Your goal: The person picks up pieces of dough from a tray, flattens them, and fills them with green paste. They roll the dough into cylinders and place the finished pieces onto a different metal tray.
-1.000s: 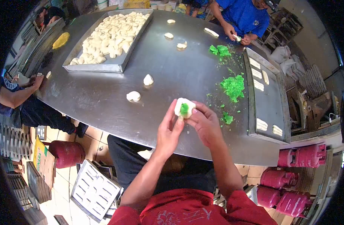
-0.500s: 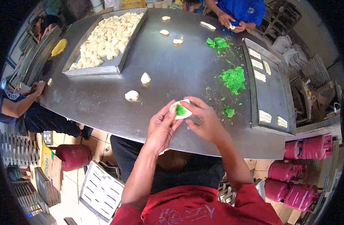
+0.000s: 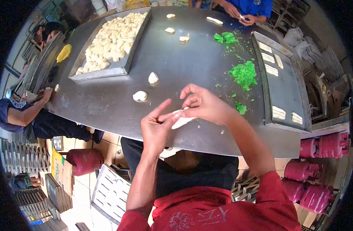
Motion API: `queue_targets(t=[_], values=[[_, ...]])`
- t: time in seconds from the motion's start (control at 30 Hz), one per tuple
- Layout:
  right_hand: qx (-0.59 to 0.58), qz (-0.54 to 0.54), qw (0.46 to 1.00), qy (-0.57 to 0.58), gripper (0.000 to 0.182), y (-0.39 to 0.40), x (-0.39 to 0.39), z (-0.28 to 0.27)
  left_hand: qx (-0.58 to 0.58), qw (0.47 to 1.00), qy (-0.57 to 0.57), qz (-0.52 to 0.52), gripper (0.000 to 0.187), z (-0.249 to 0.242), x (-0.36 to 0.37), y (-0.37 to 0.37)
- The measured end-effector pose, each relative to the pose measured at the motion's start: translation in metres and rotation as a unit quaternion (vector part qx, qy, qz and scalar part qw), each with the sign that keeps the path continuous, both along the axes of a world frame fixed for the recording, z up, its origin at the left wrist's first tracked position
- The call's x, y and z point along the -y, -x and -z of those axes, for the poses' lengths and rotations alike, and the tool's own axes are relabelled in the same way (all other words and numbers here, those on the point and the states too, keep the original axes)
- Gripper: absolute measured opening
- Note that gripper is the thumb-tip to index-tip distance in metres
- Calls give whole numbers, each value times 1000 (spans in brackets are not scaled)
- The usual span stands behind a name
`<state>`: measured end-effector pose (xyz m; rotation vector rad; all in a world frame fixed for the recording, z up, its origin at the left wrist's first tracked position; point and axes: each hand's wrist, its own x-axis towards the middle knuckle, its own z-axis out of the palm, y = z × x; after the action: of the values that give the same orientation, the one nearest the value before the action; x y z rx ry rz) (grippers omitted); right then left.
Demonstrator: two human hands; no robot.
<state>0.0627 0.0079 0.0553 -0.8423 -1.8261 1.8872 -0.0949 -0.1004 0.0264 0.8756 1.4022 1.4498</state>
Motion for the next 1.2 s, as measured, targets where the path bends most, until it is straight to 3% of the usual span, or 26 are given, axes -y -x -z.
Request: queue_targets(t=[0.03, 0.1, 0.23, 0.3, 0.33, 0.37, 0.4, 0.43, 0.5, 0.53, 0.57, 0.63, 0.67, 0.8, 0.87, 0.9, 0.97, 1.0, 1.03, 1.1, 1.17, 1.2], values=[[28, -34, 997, 58, 49, 9, -3, -8, -2, 1000, 2, -3, 47, 1, 0, 7], [54, -70, 989, 121, 56, 29, -10, -7, 166, 984, 58, -7, 57, 4, 1, 24], [142, -159, 968, 129, 65, 75, -36, 45, 131, 980, 149, 10, 55, 26, 0, 51], [293, -153, 942, 57, 74, 93, -32, 69, 96, 979, 182, -3, 54, 50, 5, 58], [295, -159, 940, 67, 74, 95, -22, 77, -91, 975, 202, -13, 56, 57, 11, 58], [414, -95, 898, -112, 76, 97, -13, 82, -275, 938, 209, -20, 58, 64, 12, 59], [510, -26, 810, -288, 80, 98, -8, 81, -420, 887, 188, -43, 60, 81, 18, 63], [512, -31, 810, -286, 80, 92, -7, 83, -417, 887, 193, -42, 60, 90, 26, 67], [461, -26, 816, -347, 77, 62, -16, 86, -600, 786, 116, -92, 61, 99, 34, 73], [406, -31, 820, -402, 57, 50, -19, 88, -601, 782, 139, -87, 64, 100, 35, 74], [406, -30, 816, -409, 57, 40, -24, 89, -599, 784, 133, -93, 64, 100, 35, 75], [256, -57, 960, -100, 37, 27, -26, 93, -606, 782, 112, -91, 63, 101, 35, 76], [161, -57, 977, -128, 23, 21, -18, 105, -600, 786, 121, -88, 64, 103, 35, 77], [134, -49, 968, -205, 24, 40, -11, 106, -600, 788, 106, -87, 63, 102, 34, 78], [318, -141, 919, -185, 36, 60, -22, 85, -598, 789, 116, -73, 66, 100, 35, 78], [315, -139, 921, -182, 36, 68, -21, 78, -602, 787, 117, -69, 66, 98, 35, 76], [543, -102, 767, -325, 61, 84, -19, 68, -576, 805, 129, -57, 63, 91, 36, 79], [552, -91, 768, -312, 93, 84, -32, 75, -569, 810, 134, -48, 68, 99, 37, 87], [548, -78, 774, -307, 93, 87, -41, 78, -579, 804, 127, -41, 68, 91, 32, 89], [515, -126, 796, -290, 112, 90, -53, 84, -479, 851, 213, -34, 74, 78, 25, 84], [509, -161, 791, -298, 118, 109, -28, 71, -479, 848, 225, -10, 77, 69, 14, 76], [535, -173, 766, -311, 118, 117, -18, 65, -523, 821, 227, 5, 79, 71, 13, 74]])
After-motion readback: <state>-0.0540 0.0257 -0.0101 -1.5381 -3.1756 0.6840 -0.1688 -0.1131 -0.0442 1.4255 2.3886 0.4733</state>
